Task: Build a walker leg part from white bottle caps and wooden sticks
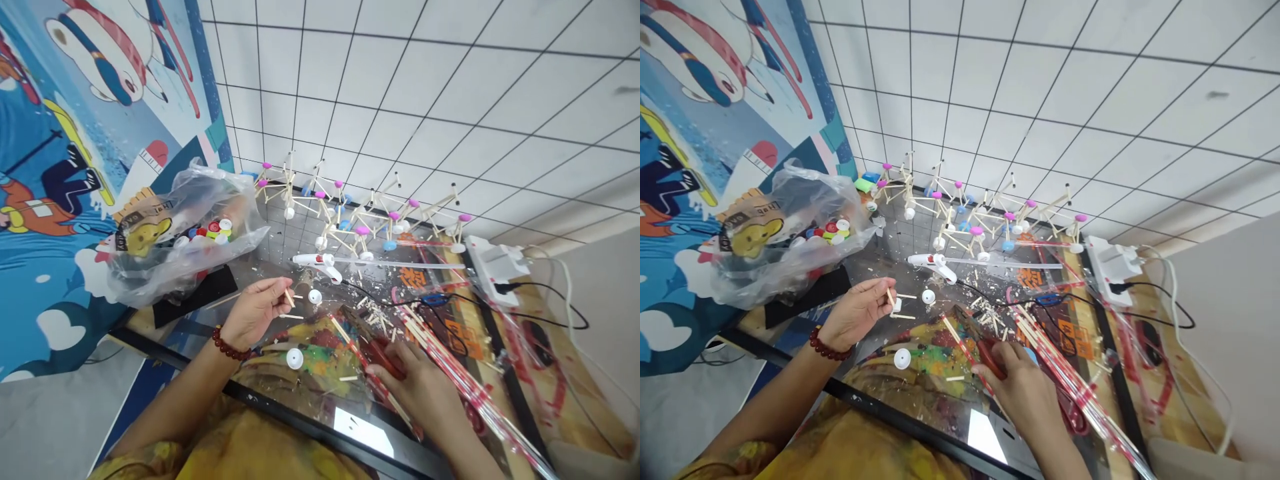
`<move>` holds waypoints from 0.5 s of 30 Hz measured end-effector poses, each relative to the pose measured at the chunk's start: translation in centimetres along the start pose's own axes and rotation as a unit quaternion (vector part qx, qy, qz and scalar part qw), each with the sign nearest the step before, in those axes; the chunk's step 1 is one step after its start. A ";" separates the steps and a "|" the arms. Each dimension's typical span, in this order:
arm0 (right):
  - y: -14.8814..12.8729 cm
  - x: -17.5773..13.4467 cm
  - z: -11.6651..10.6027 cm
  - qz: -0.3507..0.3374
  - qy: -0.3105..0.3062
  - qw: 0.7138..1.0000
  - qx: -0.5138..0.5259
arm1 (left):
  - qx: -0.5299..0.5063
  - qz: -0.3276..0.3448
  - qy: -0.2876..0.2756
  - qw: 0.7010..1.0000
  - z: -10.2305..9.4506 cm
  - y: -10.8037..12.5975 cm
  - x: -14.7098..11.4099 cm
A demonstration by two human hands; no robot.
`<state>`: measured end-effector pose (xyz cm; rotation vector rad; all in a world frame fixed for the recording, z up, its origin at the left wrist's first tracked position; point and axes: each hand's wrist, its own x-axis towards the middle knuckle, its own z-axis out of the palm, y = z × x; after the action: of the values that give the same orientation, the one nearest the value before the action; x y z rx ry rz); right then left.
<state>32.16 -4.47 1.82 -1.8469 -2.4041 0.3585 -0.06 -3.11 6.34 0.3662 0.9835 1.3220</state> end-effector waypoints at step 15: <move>-0.6 -0.6 1.2 0.004 0.063 0.997 -0.033 | 0.156 0.078 0.046 0.984 -1.3 -1.1 -1.7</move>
<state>31.49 -5.36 0.84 -1.8467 -2.3514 0.1603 -0.25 -5.33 5.45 0.6350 1.2666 1.3344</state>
